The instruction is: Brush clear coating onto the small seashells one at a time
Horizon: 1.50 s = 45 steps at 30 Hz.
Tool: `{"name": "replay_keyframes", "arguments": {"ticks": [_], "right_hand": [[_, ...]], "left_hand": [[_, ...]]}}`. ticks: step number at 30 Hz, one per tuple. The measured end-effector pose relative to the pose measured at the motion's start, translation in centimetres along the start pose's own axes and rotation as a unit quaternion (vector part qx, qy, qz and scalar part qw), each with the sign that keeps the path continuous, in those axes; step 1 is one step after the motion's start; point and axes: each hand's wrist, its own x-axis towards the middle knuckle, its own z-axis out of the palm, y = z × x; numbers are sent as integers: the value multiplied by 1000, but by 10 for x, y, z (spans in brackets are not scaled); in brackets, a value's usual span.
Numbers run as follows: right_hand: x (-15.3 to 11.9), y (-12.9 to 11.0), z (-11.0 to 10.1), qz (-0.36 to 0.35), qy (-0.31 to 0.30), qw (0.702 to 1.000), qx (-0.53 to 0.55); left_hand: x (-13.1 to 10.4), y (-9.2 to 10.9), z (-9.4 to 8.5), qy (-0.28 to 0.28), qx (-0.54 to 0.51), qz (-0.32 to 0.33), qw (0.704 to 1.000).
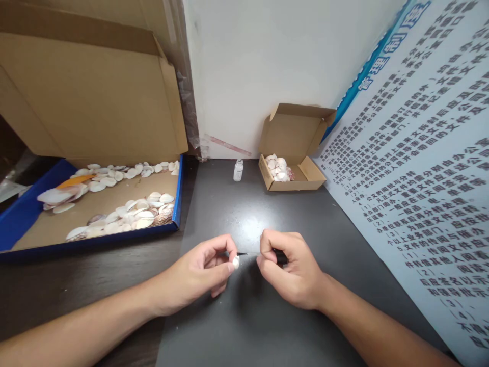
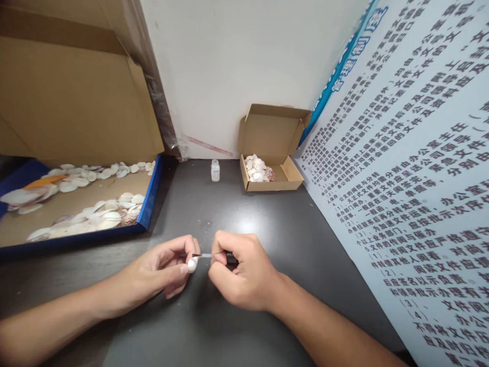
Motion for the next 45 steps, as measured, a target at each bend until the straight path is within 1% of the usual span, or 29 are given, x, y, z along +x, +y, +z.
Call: {"name": "replay_keyframes", "arguments": {"ticks": [3, 7, 11, 12, 16, 20, 21, 25, 26, 30, 31, 33, 35, 36, 38, 41, 43, 45], "right_hand": [[0, 0, -1, -10, -26, 1000, -2], [0, 0, -1, 4, 11, 1000, -17], [0, 0, 0, -6, -31, 999, 2], [0, 0, 0, -8, -32, 999, -2], [1, 0, 0, 0, 9, 1000, -21], [0, 1, 2, -4, -25, 1000, -18], [0, 1, 2, -2, -26, 999, -23], [1, 1, 1, 14, 28, 999, -35], [1, 1, 1, 10, 30, 999, -29], [0, 1, 3, -13, -17, 999, -28], [-1, 0, 3, -5, -19, 999, -38], [-1, 0, 3, 17, -1, 999, -52], [-1, 0, 3, 17, 16, 999, -42], [-1, -1, 2, 8, 13, 999, -33], [-1, -1, 2, -11, -15, 1000, -22], [-2, -1, 3, -6, -55, 998, -30], [-2, -1, 3, 2, -53, 998, -30], [-2, -1, 3, -4, -38, 999, -22]], "left_hand": [[0, 1, 0, 1, -7, 5, 1000], [-1, 0, 1, 8, -20, 1, 1000], [-1, -5, -1, 1, -36, 6, 999], [-1, -6, -1, -3, -46, 6, 999], [0, -7, -2, -5, -110, -22, 994], [1, 0, -1, 2, -156, -38, 987], [1, 2, 0, 1, -169, -39, 985], [1, 6, -1, 0, -205, -47, 978], [0, 6, -2, 0, -207, -47, 977], [0, 5, -2, 2, -212, -51, 976], [0, 5, -2, 4, -215, -51, 975], [0, 5, -2, 4, -222, -48, 974], [1, 5, -3, 3, -229, -46, 972], [1, 5, -3, 1, -232, -45, 972], [1, 5, -4, -1, -237, -48, 970], [2, 5, -5, 0, -240, -53, 969], [2, 5, -5, -2, -243, -46, 969], [2, 5, -5, -4, -250, -39, 967]]}}
